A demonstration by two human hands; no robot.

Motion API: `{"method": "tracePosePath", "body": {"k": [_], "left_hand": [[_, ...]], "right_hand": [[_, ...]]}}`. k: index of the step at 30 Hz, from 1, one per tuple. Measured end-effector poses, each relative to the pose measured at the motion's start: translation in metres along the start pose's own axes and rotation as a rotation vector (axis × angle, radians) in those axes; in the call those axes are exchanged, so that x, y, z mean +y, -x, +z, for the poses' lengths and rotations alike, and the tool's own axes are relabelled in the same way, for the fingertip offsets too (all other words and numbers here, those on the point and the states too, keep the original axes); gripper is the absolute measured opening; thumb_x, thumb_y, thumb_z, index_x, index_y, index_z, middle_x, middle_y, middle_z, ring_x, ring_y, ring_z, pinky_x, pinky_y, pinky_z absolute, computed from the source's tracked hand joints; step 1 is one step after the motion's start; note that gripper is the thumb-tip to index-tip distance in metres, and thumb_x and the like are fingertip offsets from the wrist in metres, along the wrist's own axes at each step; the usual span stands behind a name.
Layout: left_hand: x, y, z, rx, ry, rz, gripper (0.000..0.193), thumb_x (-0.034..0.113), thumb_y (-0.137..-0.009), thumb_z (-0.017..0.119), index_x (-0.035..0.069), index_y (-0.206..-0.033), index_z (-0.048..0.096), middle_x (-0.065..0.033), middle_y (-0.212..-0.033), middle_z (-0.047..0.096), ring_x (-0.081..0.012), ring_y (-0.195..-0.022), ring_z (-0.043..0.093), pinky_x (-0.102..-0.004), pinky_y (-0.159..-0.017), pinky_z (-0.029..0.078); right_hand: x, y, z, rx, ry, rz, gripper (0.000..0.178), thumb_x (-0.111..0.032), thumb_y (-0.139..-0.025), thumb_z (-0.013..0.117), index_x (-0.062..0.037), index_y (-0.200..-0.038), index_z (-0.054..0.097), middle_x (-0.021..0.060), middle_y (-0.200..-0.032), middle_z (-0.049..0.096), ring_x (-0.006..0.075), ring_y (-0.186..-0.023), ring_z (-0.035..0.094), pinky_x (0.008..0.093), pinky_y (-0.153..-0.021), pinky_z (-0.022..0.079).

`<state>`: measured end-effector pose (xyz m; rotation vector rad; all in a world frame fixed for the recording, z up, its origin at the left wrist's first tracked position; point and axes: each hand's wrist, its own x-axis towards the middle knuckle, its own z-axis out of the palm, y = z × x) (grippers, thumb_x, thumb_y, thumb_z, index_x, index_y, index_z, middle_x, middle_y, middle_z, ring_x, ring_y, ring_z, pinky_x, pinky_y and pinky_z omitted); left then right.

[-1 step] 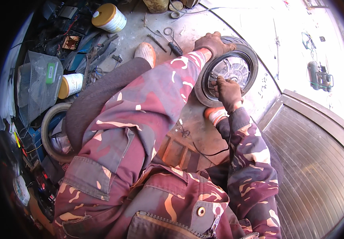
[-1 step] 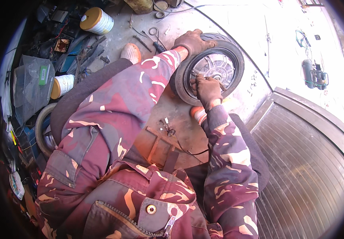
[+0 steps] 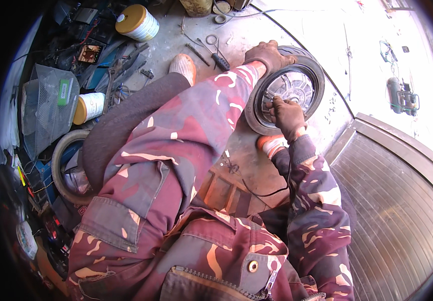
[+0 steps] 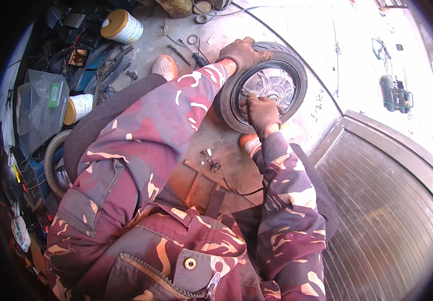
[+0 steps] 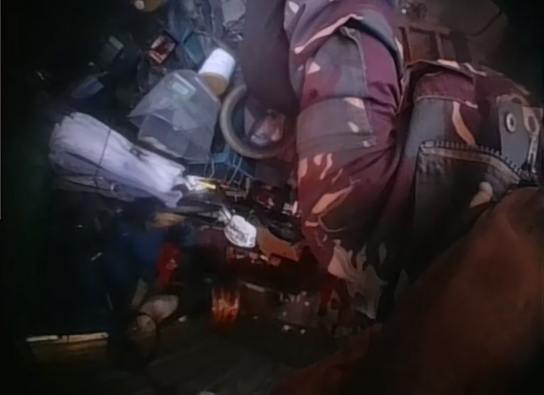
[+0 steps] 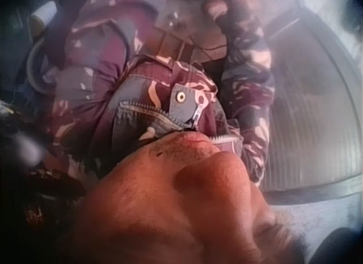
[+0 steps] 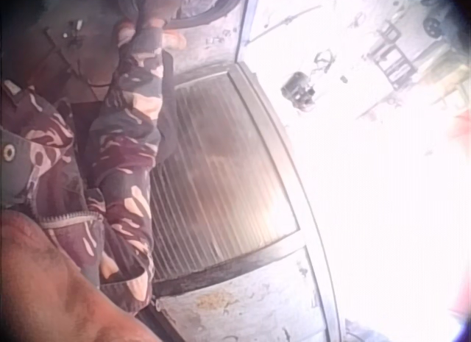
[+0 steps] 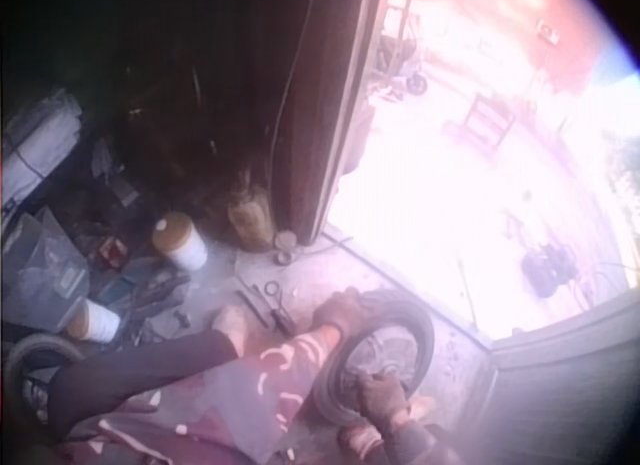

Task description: The person sits on the floor and uses a screwdriver to adjust components on a motorcycle wheel hub. They repeatedly insert and turn the screwdriver in the hub while holding the wheel steady with the other hand.

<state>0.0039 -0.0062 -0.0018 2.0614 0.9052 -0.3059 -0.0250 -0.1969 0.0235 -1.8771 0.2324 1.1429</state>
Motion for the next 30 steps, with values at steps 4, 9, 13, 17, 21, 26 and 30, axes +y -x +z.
{"method": "tracePosePath", "body": {"k": [4,9,13,17,21,26,30], "left_hand": [[0.0,0.0,-0.002,-0.032,0.008,-0.014,0.094,0.077,-0.088,0.07,0.01,-0.154,0.059,-0.0189,-0.153,0.064,-0.0344,-0.143,0.062,-0.0435,-0.119,0.049],[-0.002,0.0,-0.002,-0.021,-0.003,0.012,0.097,0.079,-0.088,0.068,0.009,-0.154,0.059,-0.0197,-0.153,0.063,-0.0349,-0.144,0.06,-0.0438,-0.119,0.048],[-0.001,0.0,-0.002,-0.015,-0.005,0.007,0.098,0.08,-0.088,0.068,0.009,-0.155,0.058,-0.0197,-0.155,0.061,-0.0351,-0.145,0.059,-0.0438,-0.121,0.047],[-0.001,0.001,-0.003,-0.024,0.009,0.003,0.1,0.08,-0.087,0.067,0.009,-0.155,0.057,-0.0196,-0.157,0.06,-0.0351,-0.147,0.057,-0.0438,-0.121,0.047],[-0.001,0.001,-0.003,-0.016,0.004,0.007,0.1,0.081,-0.086,0.068,0.009,-0.156,0.057,-0.0196,-0.158,0.06,-0.035,-0.147,0.057,-0.0437,-0.122,0.047],[-0.002,-0.001,-0.003,-0.035,0.002,-0.005,0.101,0.081,-0.086,0.067,0.009,-0.156,0.057,-0.0196,-0.157,0.06,-0.035,-0.147,0.057,-0.0437,-0.121,0.047],[-0.004,0.0,-0.002,-0.028,0.01,0.009,0.101,0.081,-0.086,0.068,0.009,-0.156,0.057,-0.0199,-0.157,0.06,-0.0348,-0.147,0.057,-0.0438,-0.121,0.047]], "right_hand": [[-0.009,-0.015,-0.019,-0.082,0.194,-0.02,0.036,-0.031,-0.111,0.064,0.0033,-0.104,0.072,0.0043,-0.082,0.072,0.01,-0.06,0.06,0.0264,-0.054,0.047],[-0.032,-0.018,-0.021,-0.05,0.695,-0.052,0.042,-0.035,-0.109,0.065,0.0064,-0.107,0.071,0.0182,-0.095,0.078,0.0219,-0.071,0.076,0.0353,-0.063,0.059],[-0.048,0.005,-0.009,0.088,1.497,-0.407,0.033,-0.03,-0.107,0.06,-0.0028,-0.112,0.077,0.0186,-0.109,0.081,0.0348,-0.096,0.08,0.0455,-0.085,0.062],[-0.055,0.019,0.0,0.041,1.636,-0.431,0.025,-0.025,-0.1,0.062,-0.01,-0.114,0.078,0.0181,-0.115,0.08,0.0373,-0.111,0.077,0.0496,-0.096,0.059],[-0.054,0.019,-0.004,0.06,1.571,-0.413,0.027,-0.027,-0.104,0.06,-0.0091,-0.113,0.078,0.0173,-0.115,0.08,0.0371,-0.111,0.077,0.0496,-0.095,0.059],[-0.052,0.009,-0.009,0.092,1.416,-0.37,0.033,-0.03,-0.108,0.06,-0.0026,-0.11,0.077,0.0175,-0.104,0.081,0.0333,-0.095,0.08,0.0456,-0.083,0.061],[-0.053,0.004,-0.024,-0.109,0.514,-0.051,0.037,-0.027,-0.107,0.065,0.0066,-0.095,0.075,0.0116,-0.081,0.076,0.015,-0.063,0.068,0.0302,-0.058,0.053]]}}
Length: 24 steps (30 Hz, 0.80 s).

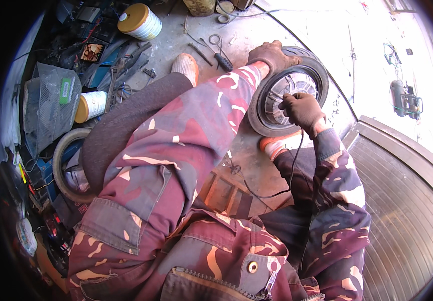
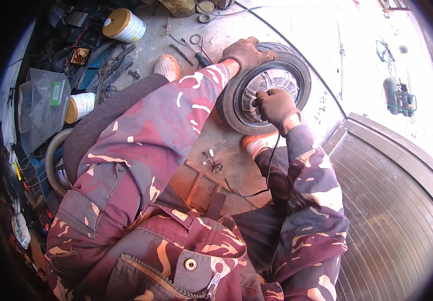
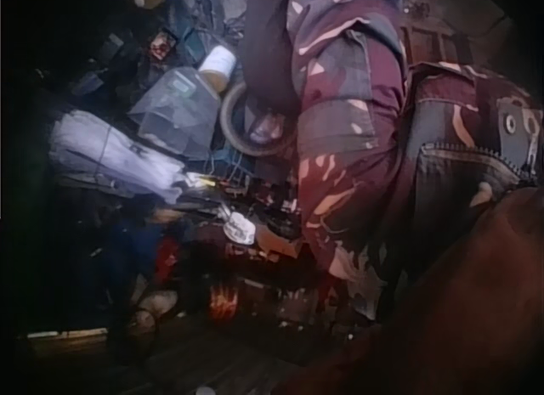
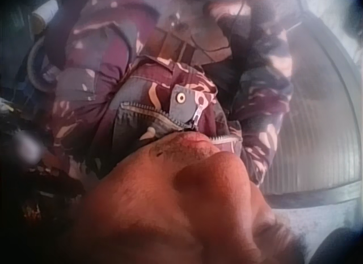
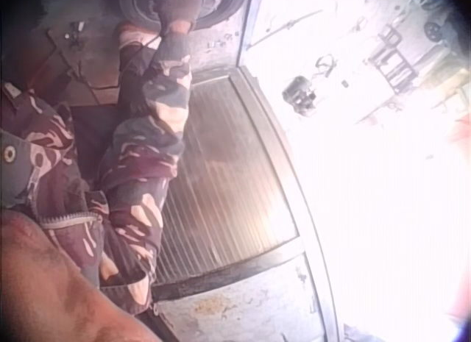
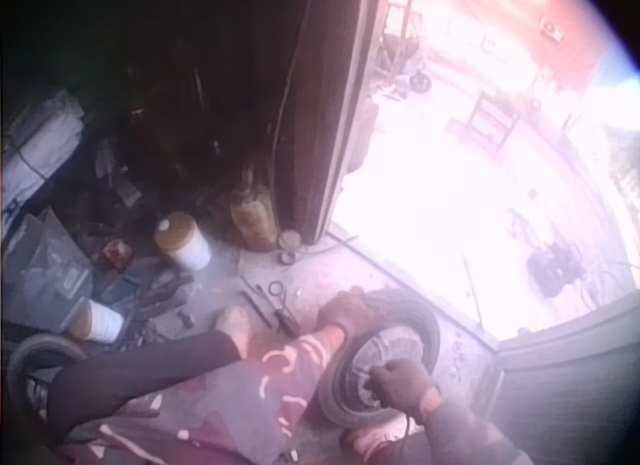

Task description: The person sits on the floor and uses a screwdriver to adjust components on a motorcycle wheel hub. They repeatedly insert and turn the screwdriver in the hub while holding the wheel steady with the other hand.

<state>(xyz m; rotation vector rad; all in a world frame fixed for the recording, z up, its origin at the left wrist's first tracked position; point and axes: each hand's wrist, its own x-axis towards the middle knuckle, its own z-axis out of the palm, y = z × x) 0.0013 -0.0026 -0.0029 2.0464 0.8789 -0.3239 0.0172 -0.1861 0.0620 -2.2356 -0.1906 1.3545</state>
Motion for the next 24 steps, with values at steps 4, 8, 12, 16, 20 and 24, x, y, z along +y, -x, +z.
{"method": "tracePosePath", "body": {"k": [4,8,12,16,20,24], "left_hand": [[-0.001,0.0,0.002,0.014,-0.003,-0.003,0.1,0.081,-0.086,0.07,0.009,-0.155,0.058,-0.0202,-0.156,0.061,-0.0348,-0.146,0.059,-0.0441,-0.12,0.047],[-0.001,-0.002,0.001,0.028,0.007,0.009,0.099,0.078,-0.086,0.072,0.007,-0.153,0.06,-0.0205,-0.151,0.065,-0.0344,-0.141,0.062,-0.0428,-0.119,0.049],[-0.002,-0.002,0.001,0.008,0.045,0.031,0.096,0.074,-0.087,0.075,0.004,-0.151,0.061,-0.0206,-0.144,0.07,-0.0318,-0.136,0.066,-0.0401,-0.116,0.05],[-0.004,-0.003,0.003,0.021,0.048,0.057,0.096,0.073,-0.088,0.075,0.002,-0.152,0.06,-0.0216,-0.144,0.07,-0.0327,-0.136,0.066,-0.0398,-0.116,0.05],[-0.007,-0.008,0.006,0.032,0.048,0.078,0.101,0.076,-0.086,0.075,0.001,-0.152,0.059,-0.0232,-0.145,0.069,-0.0345,-0.137,0.066,-0.0407,-0.116,0.049],[-0.012,-0.011,0.009,0.048,0.048,0.092,0.105,0.078,-0.084,0.074,0.001,-0.153,0.059,-0.0248,-0.145,0.069,-0.0356,-0.136,0.066,-0.0409,-0.117,0.049]], "right_hand": [[0.017,0.0,-0.007,-0.003,-0.045,-0.034,0.038,-0.031,-0.11,0.065,0.0028,-0.095,0.074,0.0049,-0.074,0.068,0.0123,-0.056,0.058,0.028,-0.053,0.045],[0.037,-0.006,-0.032,0.143,0.09,-0.071,0.036,-0.034,-0.108,0.067,-0.0004,-0.1,0.078,0.0099,-0.079,0.076,0.0156,-0.061,0.069,0.0325,-0.06,0.055],[0.064,-0.015,-0.089,0.386,0.267,-0.022,0.04,-0.039,-0.109,0.065,-0.0015,-0.1,0.076,0.0082,-0.076,0.075,0.0157,-0.061,0.069,0.0341,-0.06,0.054],[0.095,-0.024,-0.115,0.418,0.314,0.089,0.041,-0.041,-0.11,0.062,-0.0034,-0.101,0.076,0.0069,-0.077,0.076,0.0155,-0.063,0.07,0.0346,-0.062,0.055],[0.103,-0.037,-0.123,0.421,0.439,0.104,0.04,-0.041,-0.11,0.06,-0.005,-0.106,0.077,0.0069,-0.081,0.079,0.019,-0.073,0.076,0.0378,-0.073,0.058],[0.097,-0.044,-0.123,0.393,0.504,0.134,0.041,-0.042,-0.11,0.059,-0.0055,-0.111,0.078,0.0079,-0.087,0.081,0.0237,-0.086,0.078,0.0407,-0.083,0.058]]}}
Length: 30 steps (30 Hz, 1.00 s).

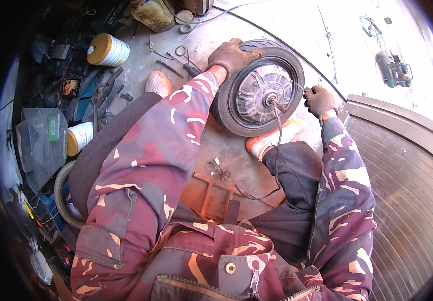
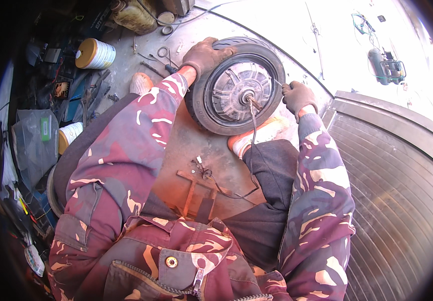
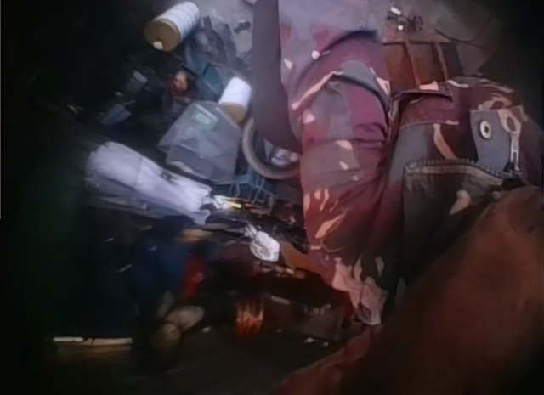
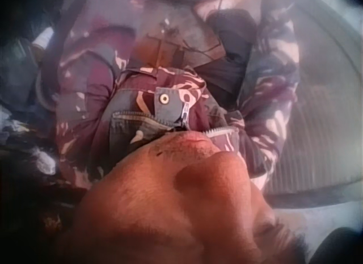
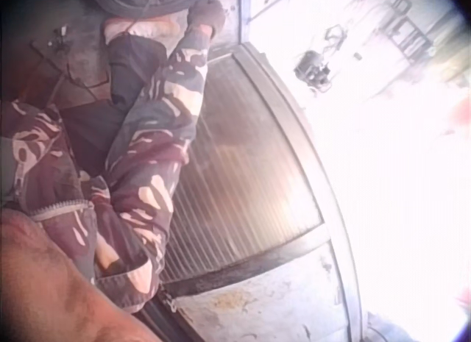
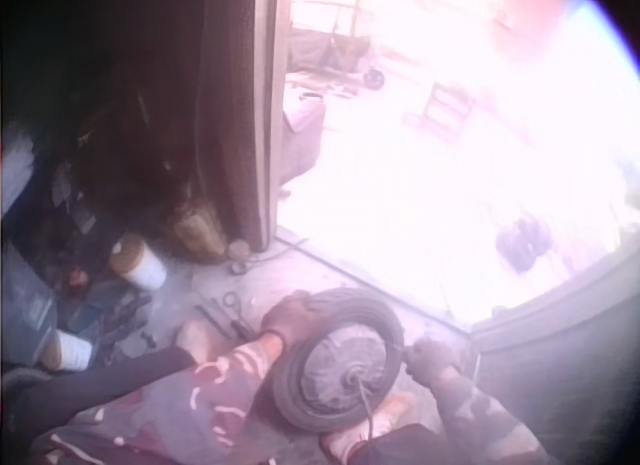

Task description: The person sits on the floor and uses a screwdriver to adjust components on a motorcycle wheel hub. They repeatedly insert and turn the screwdriver in the hub while holding the wheel steady with the other hand.

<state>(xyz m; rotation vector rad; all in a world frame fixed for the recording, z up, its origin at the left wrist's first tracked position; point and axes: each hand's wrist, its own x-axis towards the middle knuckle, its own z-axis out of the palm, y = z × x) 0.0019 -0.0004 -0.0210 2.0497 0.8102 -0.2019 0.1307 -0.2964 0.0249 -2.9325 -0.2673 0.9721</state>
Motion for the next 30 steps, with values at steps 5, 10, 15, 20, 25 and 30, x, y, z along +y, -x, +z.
{"method": "tracePosePath", "body": {"k": [5,10,15,20,25,30], "left_hand": [[-0.001,-0.002,0.004,0.05,-0.043,0.022,0.097,0.076,-0.087,0.074,0.003,-0.15,0.062,-0.0216,-0.139,0.073,-0.0349,-0.133,0.069,-0.0419,-0.114,0.052],[0.001,0.001,0.003,0.036,-0.029,0.01,0.096,0.076,-0.089,0.073,0.002,-0.149,0.062,-0.0221,-0.139,0.072,-0.0349,-0.132,0.069,-0.0416,-0.114,0.052],[0.002,0.002,0.001,0.03,-0.034,0.016,0.096,0.076,-0.089,0.073,0.002,-0.15,0.061,-0.0227,-0.141,0.07,-0.0347,-0.134,0.068,-0.0414,-0.115,0.052],[0.001,0.0,0.002,0.029,-0.046,0.002,0.098,0.077,-0.088,0.072,0.002,-0.151,0.06,-0.0234,-0.145,0.068,-0.0349,-0.138,0.065,-0.0415,-0.117,0.05],[0.002,0.001,0.002,0.029,-0.049,-0.004,0.099,0.077,-0.088,0.071,0.002,-0.151,0.06,-0.024,-0.145,0.068,-0.0354,-0.139,0.064,-0.042,-0.117,0.05],[0.0,0.001,0.0,0.02,-0.023,0.022,0.103,0.08,-0.086,0.069,0.002,-0.152,0.059,-0.0261,-0.146,0.067,-0.0369,-0.138,0.064,-0.0408,-0.118,0.048]], "right_hand": [[-0.006,-0.003,0.005,-0.013,0.043,-0.008,0.042,-0.043,-0.11,0.057,-0.0063,-0.115,0.077,0.0094,-0.094,0.082,0.0276,-0.1,0.079,0.0432,-0.093,0.058],[-0.002,-0.009,0.01,-0.008,0.036,-0.008,0.042,-0.044,-0.11,0.058,-0.0066,-0.115,0.077,0.0093,-0.094,0.083,0.0274,-0.101,0.079,0.0436,-0.094,0.057],[-0.003,-0.01,0.012,0.052,0.026,-0.063,0.039,-0.04,-0.11,0.061,-0.0054,-0.105,0.077,0.0061,-0.08,0.075,0.0182,-0.073,0.069,0.0367,-0.071,0.054],[-0.014,0.001,0.005,0.008,0.16,-0.038,0.044,-0.047,-0.11,0.054,-0.0103,-0.119,0.077,0.0126,-0.104,0.082,0.0327,-0.108,0.077,0.0469,-0.097,0.057],[-0.029,0.017,0.006,0.104,0.462,-0.174,0.04,-0.045,-0.11,0.054,-0.0129,-0.125,0.073,0.0153,-0.123,0.078,0.0369,-0.114,0.075,0.0506,-0.1,0.057],[-0.034,0.024,0.008,0.146,0.537,-0.267,0.03,-0.036,-0.107,0.06,-0.0129,-0.121,0.074,0.0133,-0.125,0.077,0.0358,-0.114,0.076,0.0503,-0.099,0.059]]}}
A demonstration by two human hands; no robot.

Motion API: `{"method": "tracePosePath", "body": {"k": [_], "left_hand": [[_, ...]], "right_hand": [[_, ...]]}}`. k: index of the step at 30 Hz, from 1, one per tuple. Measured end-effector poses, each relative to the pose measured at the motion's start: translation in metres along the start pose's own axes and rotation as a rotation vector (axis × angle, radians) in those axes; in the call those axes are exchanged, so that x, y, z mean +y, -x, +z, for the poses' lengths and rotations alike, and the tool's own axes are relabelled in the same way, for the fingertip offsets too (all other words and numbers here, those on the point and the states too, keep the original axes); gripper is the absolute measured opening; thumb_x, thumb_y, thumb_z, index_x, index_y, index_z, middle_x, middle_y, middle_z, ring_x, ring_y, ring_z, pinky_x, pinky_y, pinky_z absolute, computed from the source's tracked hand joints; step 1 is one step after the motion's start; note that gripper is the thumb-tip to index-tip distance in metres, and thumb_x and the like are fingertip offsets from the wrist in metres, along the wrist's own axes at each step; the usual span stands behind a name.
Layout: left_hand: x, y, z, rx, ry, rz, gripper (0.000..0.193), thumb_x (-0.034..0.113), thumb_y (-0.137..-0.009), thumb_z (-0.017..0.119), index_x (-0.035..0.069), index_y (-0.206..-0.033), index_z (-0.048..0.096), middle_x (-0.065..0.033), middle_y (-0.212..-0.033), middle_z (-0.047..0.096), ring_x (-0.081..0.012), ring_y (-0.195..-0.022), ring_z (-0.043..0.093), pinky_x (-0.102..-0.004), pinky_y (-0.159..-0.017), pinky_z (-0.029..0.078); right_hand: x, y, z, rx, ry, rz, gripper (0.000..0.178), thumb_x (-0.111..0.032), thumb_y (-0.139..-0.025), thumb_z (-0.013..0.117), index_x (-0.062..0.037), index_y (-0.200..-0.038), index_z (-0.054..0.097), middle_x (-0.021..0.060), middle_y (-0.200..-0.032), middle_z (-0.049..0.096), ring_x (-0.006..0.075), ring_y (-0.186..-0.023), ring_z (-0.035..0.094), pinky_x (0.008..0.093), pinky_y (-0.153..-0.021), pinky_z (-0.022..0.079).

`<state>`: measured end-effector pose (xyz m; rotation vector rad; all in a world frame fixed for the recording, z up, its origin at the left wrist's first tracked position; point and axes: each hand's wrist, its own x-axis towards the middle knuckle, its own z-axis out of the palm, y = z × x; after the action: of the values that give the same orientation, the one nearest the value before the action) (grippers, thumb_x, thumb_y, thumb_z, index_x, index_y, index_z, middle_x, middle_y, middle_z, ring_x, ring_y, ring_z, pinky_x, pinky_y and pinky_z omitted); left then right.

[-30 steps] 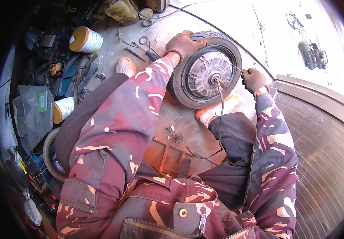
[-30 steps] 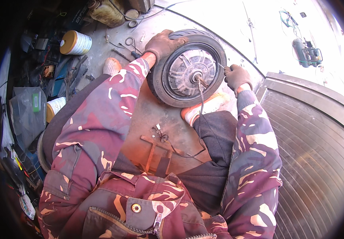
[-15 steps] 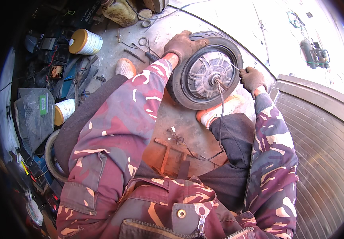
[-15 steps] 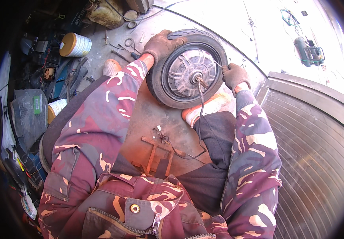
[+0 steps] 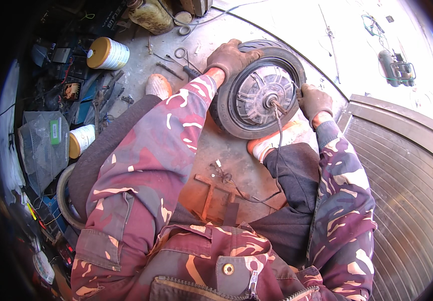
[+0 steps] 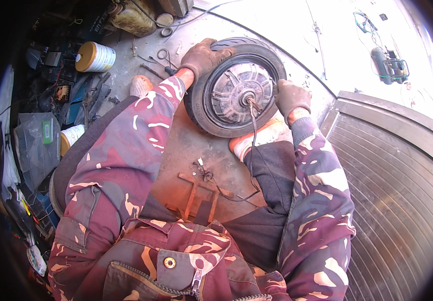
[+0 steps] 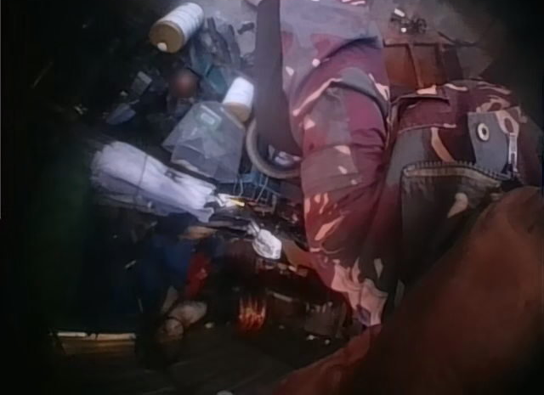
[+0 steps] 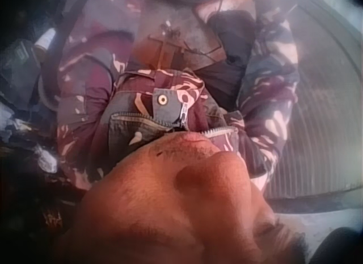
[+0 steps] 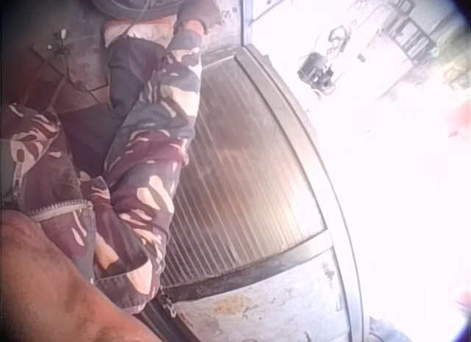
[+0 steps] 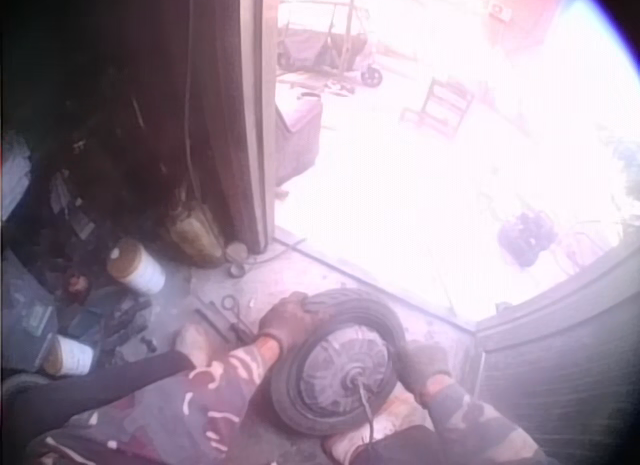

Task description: The person sits on the floor and uses a screwdriver to adjust components on a motorcycle wheel hub. They repeatedly insert and turn the screwdriver in the hub while holding the wheel steady with the other hand.

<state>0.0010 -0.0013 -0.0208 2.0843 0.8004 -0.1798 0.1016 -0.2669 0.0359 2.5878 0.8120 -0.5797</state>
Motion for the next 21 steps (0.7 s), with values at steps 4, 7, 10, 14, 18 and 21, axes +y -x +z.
{"method": "tracePosePath", "body": {"k": [4,7,10,14,18,21], "left_hand": [[0.001,0.001,-0.002,-0.009,0.018,-0.005,0.106,0.082,-0.084,0.068,0.002,-0.153,0.059,-0.0274,-0.147,0.066,-0.0376,-0.139,0.063,-0.0399,-0.119,0.047],[0.004,0.003,-0.002,0.02,-0.024,-0.01,0.098,0.077,-0.088,0.073,0.001,-0.15,0.061,-0.0232,-0.141,0.071,-0.0352,-0.134,0.067,-0.0414,-0.115,0.052],[-0.001,-0.001,0.003,0.015,-0.024,-0.01,0.098,0.077,-0.089,0.072,0.002,-0.15,0.061,-0.0232,-0.141,0.071,-0.0355,-0.134,0.067,-0.0418,-0.115,0.052],[-0.023,-0.017,0.02,0.056,-0.082,0.087,0.098,0.077,-0.089,0.072,0.002,-0.15,0.061,-0.023,-0.141,0.071,-0.0357,-0.134,0.067,-0.0421,-0.115,0.052],[-0.035,-0.03,0.028,0.072,-0.181,0.229,0.098,0.077,-0.087,0.073,0.002,-0.15,0.062,-0.0232,-0.14,0.071,-0.0362,-0.133,0.068,-0.0421,-0.114,0.052],[-0.027,-0.023,0.024,0.059,-0.074,0.091,0.099,0.077,-0.086,0.074,0.002,-0.149,0.062,-0.0237,-0.139,0.072,-0.0364,-0.132,0.069,-0.0418,-0.114,0.052]], "right_hand": [[0.002,0.003,0.001,0.033,0.017,-0.057,0.022,-0.026,-0.105,0.063,-0.0124,-0.115,0.075,0.0135,-0.124,0.077,0.0343,-0.112,0.077,0.0488,-0.097,0.06],[0.005,0.004,0.003,0.048,0.052,-0.109,0.019,-0.021,-0.103,0.063,-0.0123,-0.113,0.076,0.014,-0.121,0.077,0.0338,-0.112,0.077,0.0474,-0.095,0.061],[0.006,0.003,0.006,0.06,0.09,-0.162,0.018,-0.017,-0.101,0.063,-0.0122,-0.11,0.077,0.0142,-0.117,0.077,0.0334,-0.111,0.077,0.0465,-0.094,0.061],[0.009,-0.003,0.004,0.096,0.143,-0.234,0.019,-0.018,-0.101,0.062,-0.0122,-0.109,0.078,0.0143,-0.115,0.078,0.0329,-0.109,0.078,0.046,-0.093,0.061],[0.016,-0.011,-0.004,0.076,0.166,-0.234,0.021,-0.02,-0.103,0.06,-0.0132,-0.11,0.079,0.0136,-0.117,0.078,0.0322,-0.109,0.078,0.0459,-0.094,0.061],[0.02,-0.018,-0.002,0.063,0.127,-0.21,0.022,-0.023,-0.105,0.06,-0.0131,-0.11,0.078,0.0133,-0.117,0.079,0.0326,-0.109,0.078,0.0464,-0.095,0.06]]}}
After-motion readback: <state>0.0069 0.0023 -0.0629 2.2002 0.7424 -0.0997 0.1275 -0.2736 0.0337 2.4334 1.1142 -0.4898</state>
